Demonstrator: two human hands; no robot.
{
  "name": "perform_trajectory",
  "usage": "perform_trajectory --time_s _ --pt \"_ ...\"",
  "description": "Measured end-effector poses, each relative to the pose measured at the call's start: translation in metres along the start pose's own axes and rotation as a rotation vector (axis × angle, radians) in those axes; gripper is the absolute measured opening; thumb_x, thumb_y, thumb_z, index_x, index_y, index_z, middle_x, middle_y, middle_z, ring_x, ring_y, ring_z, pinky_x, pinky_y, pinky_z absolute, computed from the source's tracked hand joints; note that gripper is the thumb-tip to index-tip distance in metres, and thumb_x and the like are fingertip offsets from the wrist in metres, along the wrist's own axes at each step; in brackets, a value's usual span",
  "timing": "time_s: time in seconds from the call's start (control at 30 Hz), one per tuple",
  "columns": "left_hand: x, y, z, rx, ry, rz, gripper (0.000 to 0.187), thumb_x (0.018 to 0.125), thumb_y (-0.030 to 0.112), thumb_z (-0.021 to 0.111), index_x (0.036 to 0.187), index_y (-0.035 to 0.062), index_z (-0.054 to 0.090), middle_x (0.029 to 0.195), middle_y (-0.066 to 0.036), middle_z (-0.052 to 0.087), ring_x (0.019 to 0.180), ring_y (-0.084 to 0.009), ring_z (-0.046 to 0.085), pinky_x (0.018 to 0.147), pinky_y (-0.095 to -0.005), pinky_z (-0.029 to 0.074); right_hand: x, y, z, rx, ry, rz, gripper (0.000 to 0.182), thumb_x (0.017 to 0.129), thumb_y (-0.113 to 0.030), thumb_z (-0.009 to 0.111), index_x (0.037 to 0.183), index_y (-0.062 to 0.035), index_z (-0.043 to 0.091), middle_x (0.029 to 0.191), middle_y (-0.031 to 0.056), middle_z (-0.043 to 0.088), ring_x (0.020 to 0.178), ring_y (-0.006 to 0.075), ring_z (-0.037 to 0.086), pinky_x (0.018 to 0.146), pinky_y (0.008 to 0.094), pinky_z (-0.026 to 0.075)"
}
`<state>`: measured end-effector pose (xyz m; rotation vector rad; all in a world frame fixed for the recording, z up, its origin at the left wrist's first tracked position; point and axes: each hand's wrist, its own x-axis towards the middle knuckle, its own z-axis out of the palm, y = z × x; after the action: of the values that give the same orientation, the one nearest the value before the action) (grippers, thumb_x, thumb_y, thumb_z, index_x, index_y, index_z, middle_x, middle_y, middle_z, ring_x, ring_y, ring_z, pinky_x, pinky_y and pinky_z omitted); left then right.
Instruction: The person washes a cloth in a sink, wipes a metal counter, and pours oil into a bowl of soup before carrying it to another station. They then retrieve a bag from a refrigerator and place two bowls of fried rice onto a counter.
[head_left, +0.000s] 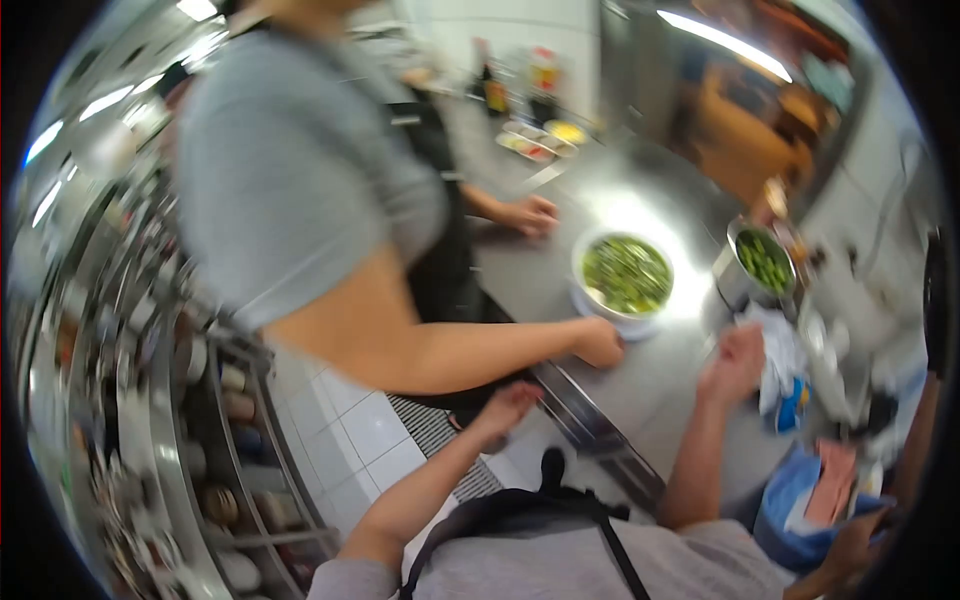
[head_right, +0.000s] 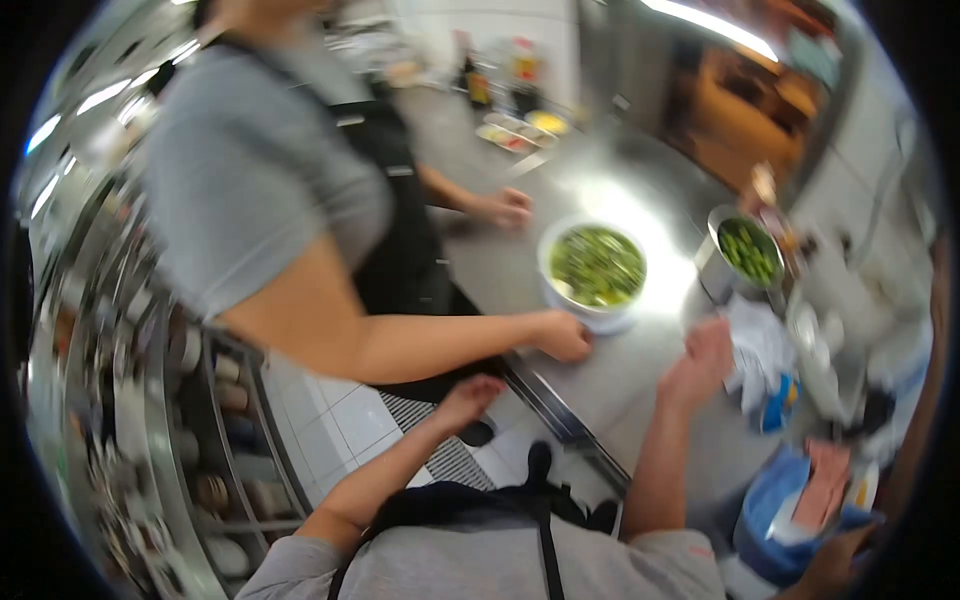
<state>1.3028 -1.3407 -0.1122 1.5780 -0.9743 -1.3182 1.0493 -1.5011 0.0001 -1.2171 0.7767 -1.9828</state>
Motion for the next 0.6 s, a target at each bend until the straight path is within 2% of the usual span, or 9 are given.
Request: perform_trajectory --time_s 0.07,0.13,0.17,0.2,0.27,0.3,0.33,0.43,0.6 --pt "-0.049 -0.028 -0.027 0.238 0.037 0.092 0.025 0.079 0.012 0.048 0.103 0.01 0.054 0.069 -0.001 0.05 0.062 -0.0097 0.045 0.057 -0.0246 0.039 -0.026 -0.059 0.051 0.288 -0.071 -0.155 0.027 0.087 -0.016 0.035 0.062 -0.0063 0.035 0.061 0.0005 0.03 0.057 0.0096 0.028 0.05 0.0255 0.023" --pt "-0.115 -0.038 -0.056 0.274 0.138 0.048 0.028 0.075 0.014 0.051 0.102 0.0101 0.054 0.072 -0.006 0.054 0.068 -0.0164 0.053 0.062 -0.0291 0.042 -0.063 -0.107 0.094 0.371 -0.179 -0.327 0.025 0.088 -0.017 0.032 0.067 -0.0055 0.037 0.063 0.0032 0.03 0.059 0.0118 0.029 0.051 0.026 0.024" --pt "-0.15 -0.045 -0.069 0.297 0.224 0.034 0.029 0.074 0.012 0.051 0.103 0.0105 0.054 0.075 -0.006 0.055 0.067 -0.0166 0.053 0.062 -0.0292 0.044 -0.089 -0.124 0.115 0.427 -0.162 -0.324 0.019 0.087 -0.02 0.035 0.077 -0.0052 0.04 0.065 0.005 0.035 0.059 0.013 0.032 0.053 0.0256 0.028" --pt "-0.182 -0.07 -0.08 0.253 0.313 0.11 0.032 0.073 0.012 0.054 0.105 0.011 0.053 0.08 -0.005 0.055 0.066 -0.0148 0.053 0.061 -0.0291 0.045 -0.115 -0.139 0.134 0.471 -0.219 -0.309 0.019 0.087 -0.02 0.035 0.077 -0.0052 0.04 0.065 0.005 0.035 0.059 0.013 0.032 0.053 0.0256 0.028" --pt "-0.25 -0.107 -0.098 -0.05 0.462 -0.057 0.034 0.074 0.015 0.057 0.108 0.0118 0.052 0.083 -0.004 0.054 0.066 -0.0112 0.052 0.059 -0.0264 0.044 -0.166 -0.162 0.166 0.506 -0.343 -0.419 0.013 0.085 -0.013 0.042 0.092 -0.0024 0.039 0.073 0.0081 0.041 0.062 0.0149 0.037 0.056 0.0257 0.034" --pt "-0.285 -0.122 -0.101 -0.143 0.559 -0.084 0.035 0.075 0.017 0.058 0.109 0.0117 0.052 0.082 -0.004 0.054 0.066 -0.0101 0.051 0.059 -0.0254 0.043 -0.188 -0.161 0.175 0.523 -0.467 -0.496 0.028 0.084 -0.02 0.043 0.105 -0.0025 0.037 0.074 0.011 0.045 0.062 0.0159 0.04 0.055 0.0265 0.036" --pt "-0.317 -0.134 -0.103 -0.179 0.612 -0.085 0.035 0.075 0.017 0.058 0.109 0.0117 0.052 0.082 -0.004 0.054 0.066 -0.0101 0.051 0.059 -0.0254 0.043 -0.21 -0.163 0.186 0.514 -0.545 -0.517 0.03 0.082 -0.011 0.046 0.11 -0.004 0.036 0.077 0.0121 0.045 0.063 0.0166 0.04 0.052 0.0271 0.037" --pt "-0.413 -0.168 -0.105 -0.218 0.836 -0.245 0.031 0.078 0.017 0.056 0.108 0.0105 0.051 0.083 -0.002 0.053 0.068 -0.0101 0.052 0.062 -0.0249 0.043 -0.278 -0.204 0.211 0.659 -0.792 -0.473 0.032 0.079 0.0 0.045 0.109 -0.0063 0.036 0.081 0.0127 0.044 0.062 0.0174 0.041 0.052 0.0256 0.038" --pt "-0.525 -0.235 -0.076 -0.569 1.338 -0.245 0.033 0.076 0.019 0.057 0.106 0.0078 0.051 0.08 -0.002 0.055 0.065 -0.01 0.051 0.056 -0.0233 0.041 -0.353 -0.236 0.227 0.911 -0.966 -0.451 0.026 0.074 0.001 0.052 0.098 0.0001 0.043 0.082 0.0138 0.046 0.059 0.0183 0.044 0.05 0.0271 0.037"
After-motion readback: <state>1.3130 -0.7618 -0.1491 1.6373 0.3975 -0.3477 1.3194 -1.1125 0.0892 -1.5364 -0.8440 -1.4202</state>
